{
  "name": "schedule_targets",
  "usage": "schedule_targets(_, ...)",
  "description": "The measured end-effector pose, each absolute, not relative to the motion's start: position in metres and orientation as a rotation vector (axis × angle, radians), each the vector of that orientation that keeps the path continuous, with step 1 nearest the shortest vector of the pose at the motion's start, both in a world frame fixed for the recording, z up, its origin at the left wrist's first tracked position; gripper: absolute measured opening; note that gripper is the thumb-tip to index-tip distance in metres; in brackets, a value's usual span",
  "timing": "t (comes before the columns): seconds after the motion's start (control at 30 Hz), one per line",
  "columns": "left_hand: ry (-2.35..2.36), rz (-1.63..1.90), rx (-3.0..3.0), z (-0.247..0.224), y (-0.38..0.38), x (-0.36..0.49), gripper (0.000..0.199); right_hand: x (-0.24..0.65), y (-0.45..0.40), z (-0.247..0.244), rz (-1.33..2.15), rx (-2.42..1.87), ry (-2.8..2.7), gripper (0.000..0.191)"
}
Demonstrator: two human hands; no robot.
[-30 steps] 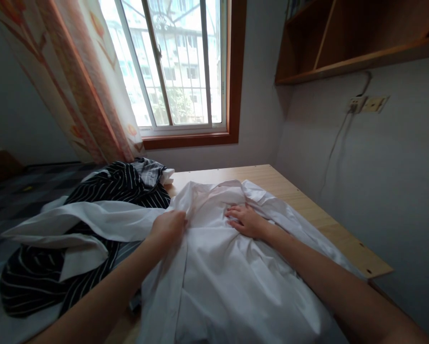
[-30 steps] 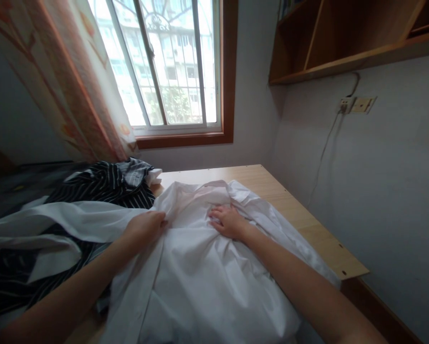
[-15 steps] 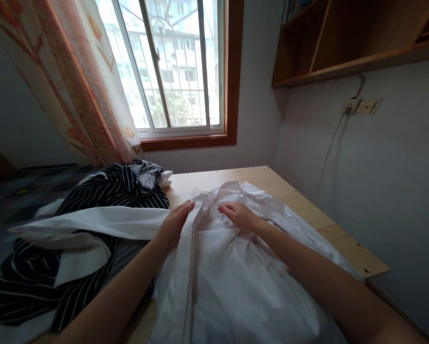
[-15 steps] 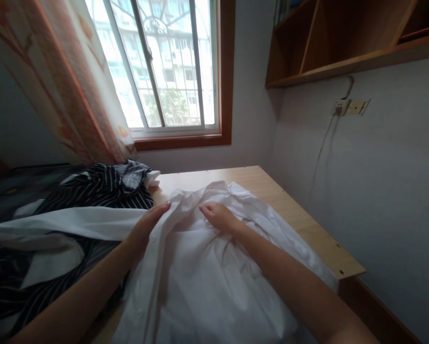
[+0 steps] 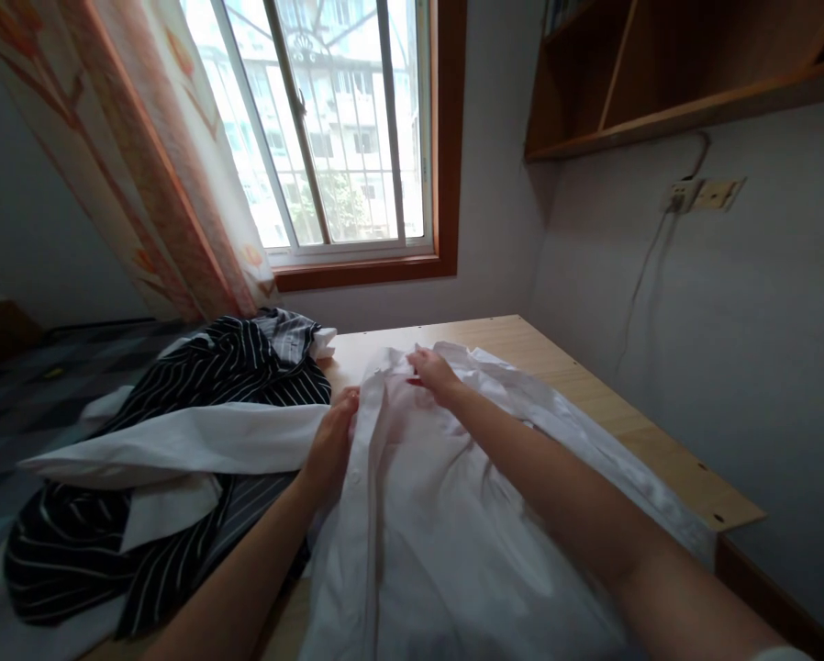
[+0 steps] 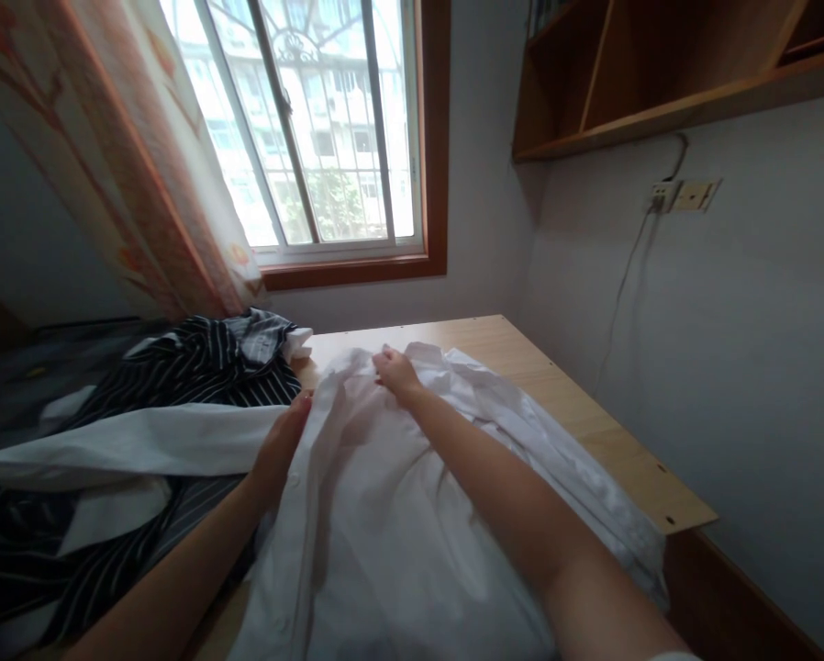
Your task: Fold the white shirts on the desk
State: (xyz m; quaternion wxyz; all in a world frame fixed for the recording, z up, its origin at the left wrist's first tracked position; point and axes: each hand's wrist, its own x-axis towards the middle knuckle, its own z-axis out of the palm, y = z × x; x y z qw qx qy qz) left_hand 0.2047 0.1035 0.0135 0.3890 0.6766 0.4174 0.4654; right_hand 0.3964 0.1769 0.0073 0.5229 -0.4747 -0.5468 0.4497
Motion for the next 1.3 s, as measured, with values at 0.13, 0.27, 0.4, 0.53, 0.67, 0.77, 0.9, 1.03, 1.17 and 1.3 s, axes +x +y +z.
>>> schedule_targets(0.13,1.37,0.964,2.223,-0.003,0.113,0.203,0.04,0.43,0.179,0.044,1.333,-0.911,-0.871,0.015)
schedule_targets(0.27,1.68,0.501,2.489,-0.012,0.108,0.208,0.057,0.467,0.185,0.066,1.291,-0.928,-0.751,0.017)
schedule_targets(0.4,1.9,0.155,2.504,-0.006,0.098,0.212,0.063,0.5,0.189,0.056,0.955,-1.434,-0.959,0.015)
schedule_targets(0.53,2.011,0.088,2.482,0.006,0.1,0.206,0.063,0.52,0.179,0.03,0.889,-1.708,-1.134,0.017)
schedule_targets(0.67,2.055,0.101,2.466,0.012,0.111,0.192,0.056,0.533,0.163,0.019,0.675,-1.825,-1.344,0.01)
schedule_targets(0.77,2.048,0.08,2.474,0.011,0.117,0.184,0.052,0.55,0.151,0.022,0.156,-1.863,-1.591,0.014)
schedule_targets(0.9,2.035,0.069,2.503,0.007,0.123,0.18,0.049,0.588,0.131,0.018,-0.175,-1.993,-1.717,0.029)
schedule_targets(1.03,2.029,0.07,2.512,0.007,0.126,0.182,0.044,0.618,0.113,-0.003,-0.055,-2.154,-1.718,0.045)
schedule_targets(1.17,2.03,0.209,2.513,0.021,0.121,0.186,0.043,0.621,0.107,-0.022,0.289,-2.02,-1.769,0.023)
schedule_targets(1.3,2.221,0.532,2.436,0.062,0.104,0.174,0.048,0.607,0.108,-0.017,0.077,-1.96,-1.633,0.022)
